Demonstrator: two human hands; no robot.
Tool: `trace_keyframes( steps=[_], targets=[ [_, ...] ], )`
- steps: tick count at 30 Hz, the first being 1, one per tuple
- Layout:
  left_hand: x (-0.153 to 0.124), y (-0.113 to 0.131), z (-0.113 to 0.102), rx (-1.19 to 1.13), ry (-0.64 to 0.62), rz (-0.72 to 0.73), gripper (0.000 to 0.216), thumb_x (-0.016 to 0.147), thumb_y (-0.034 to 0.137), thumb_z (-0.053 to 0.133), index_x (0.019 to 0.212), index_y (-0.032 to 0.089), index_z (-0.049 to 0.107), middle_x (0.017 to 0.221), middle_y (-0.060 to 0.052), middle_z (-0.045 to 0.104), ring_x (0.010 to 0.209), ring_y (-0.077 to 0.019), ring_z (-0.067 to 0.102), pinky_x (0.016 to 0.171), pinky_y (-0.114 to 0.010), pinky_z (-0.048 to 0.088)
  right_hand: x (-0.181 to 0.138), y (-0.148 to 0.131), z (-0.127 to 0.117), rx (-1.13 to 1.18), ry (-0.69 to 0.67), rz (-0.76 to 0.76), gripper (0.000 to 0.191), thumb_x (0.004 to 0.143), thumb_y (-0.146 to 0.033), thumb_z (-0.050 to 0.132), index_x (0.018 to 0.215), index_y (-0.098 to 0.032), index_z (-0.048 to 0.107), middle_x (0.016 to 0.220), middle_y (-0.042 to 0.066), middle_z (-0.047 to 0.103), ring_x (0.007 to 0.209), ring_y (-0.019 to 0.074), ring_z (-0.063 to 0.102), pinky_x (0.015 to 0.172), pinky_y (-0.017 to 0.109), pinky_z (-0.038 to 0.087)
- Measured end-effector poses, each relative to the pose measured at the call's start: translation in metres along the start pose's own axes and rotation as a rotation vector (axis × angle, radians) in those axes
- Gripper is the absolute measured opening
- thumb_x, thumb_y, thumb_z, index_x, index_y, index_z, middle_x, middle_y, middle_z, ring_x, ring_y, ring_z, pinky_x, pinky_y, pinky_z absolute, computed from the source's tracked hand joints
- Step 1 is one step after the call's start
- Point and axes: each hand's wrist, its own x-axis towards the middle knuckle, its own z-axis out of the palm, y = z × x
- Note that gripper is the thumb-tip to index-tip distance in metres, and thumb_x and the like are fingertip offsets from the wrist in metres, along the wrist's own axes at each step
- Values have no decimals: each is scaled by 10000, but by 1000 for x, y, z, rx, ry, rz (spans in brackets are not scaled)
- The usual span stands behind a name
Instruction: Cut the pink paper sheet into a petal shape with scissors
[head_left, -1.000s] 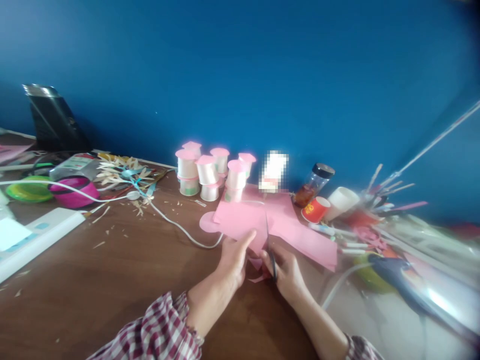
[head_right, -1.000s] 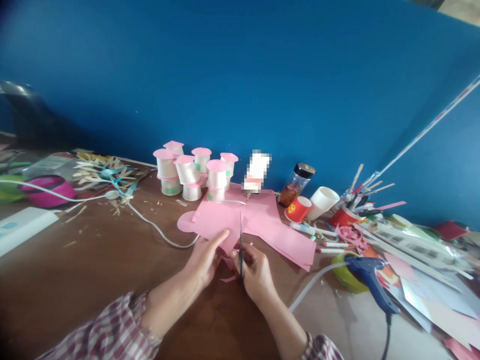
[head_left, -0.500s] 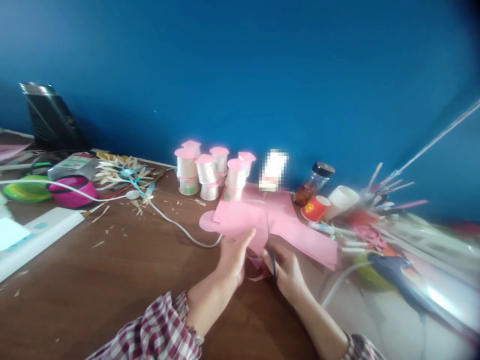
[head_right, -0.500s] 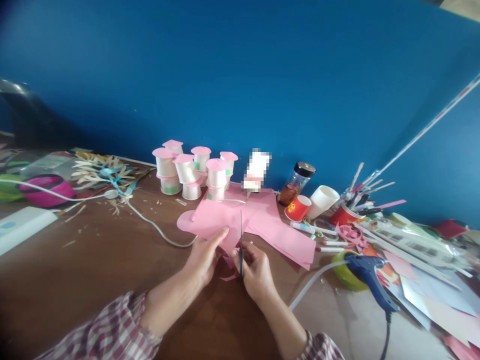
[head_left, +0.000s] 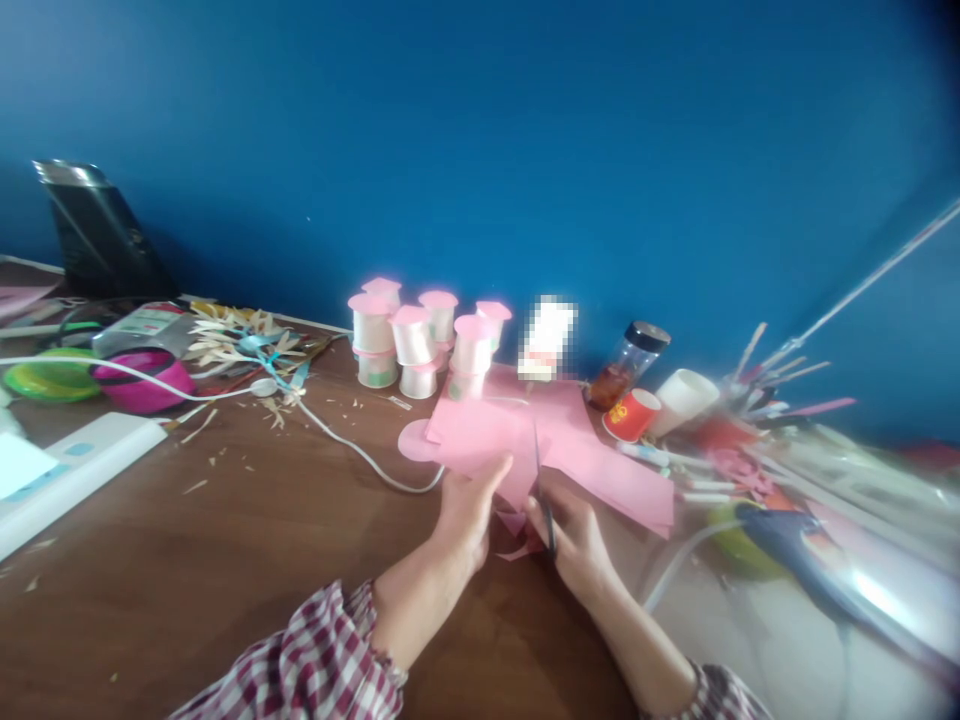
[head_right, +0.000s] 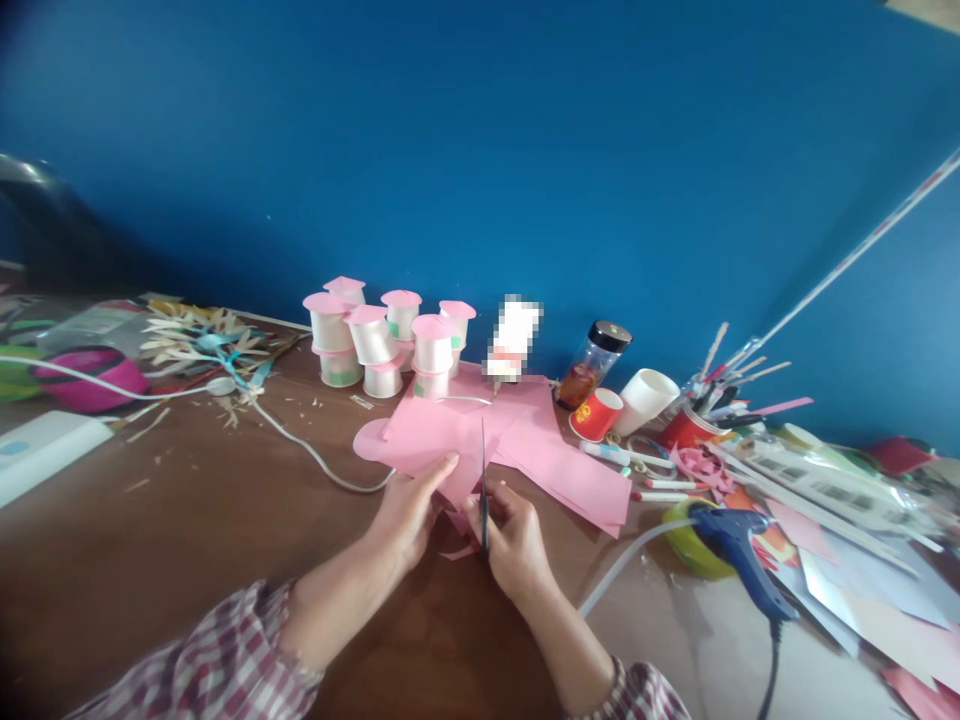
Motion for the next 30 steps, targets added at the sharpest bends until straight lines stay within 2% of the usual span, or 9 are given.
trace_keyframes(
  steps=[14, 20, 25, 30],
  targets=[
    [4, -2, -3, -25, -39, 25, 446, 609, 343, 740, 946, 74, 626, 798, -127, 673, 655, -227, 635, 535, -317, 504, 1, -4, 0, -60, -14, 19, 279, 797, -349, 601, 590, -169, 545, 501, -22, 514, 457, 119, 473, 454, 217, 371],
    [-1, 5, 3, -19, 5, 21, 464, 626, 339, 733, 994, 85, 608, 853, -140, 671, 700, -228, 635, 544, -311, 501, 1, -2, -1, -56, -18, 21, 247, 807, -341, 594, 628, -174, 565, 485, -28, 521, 459, 126, 489, 468, 222, 390],
    [-3, 9, 7, -29, 57, 13, 441, 587, 310, 758, 941, 79, 632, 855, -143, 683, 718, -225, 643, 606, -312, 506, 0, -1, -1, -30, -18, 38, 253, 802, -348, 598, 623, -172, 561, 482, -27, 521, 452, 125, 488, 458, 222, 388],
    [-3, 9, 6, -22, 25, 21, 410, 590, 291, 751, 913, 64, 643, 827, -148, 688, 720, -242, 646, 587, -315, 508, 0, -5, 0, 13, -9, 33, 268, 778, -342, 625, 591, -163, 554, 506, -26, 515, 464, 115, 483, 449, 208, 381]
  ],
)
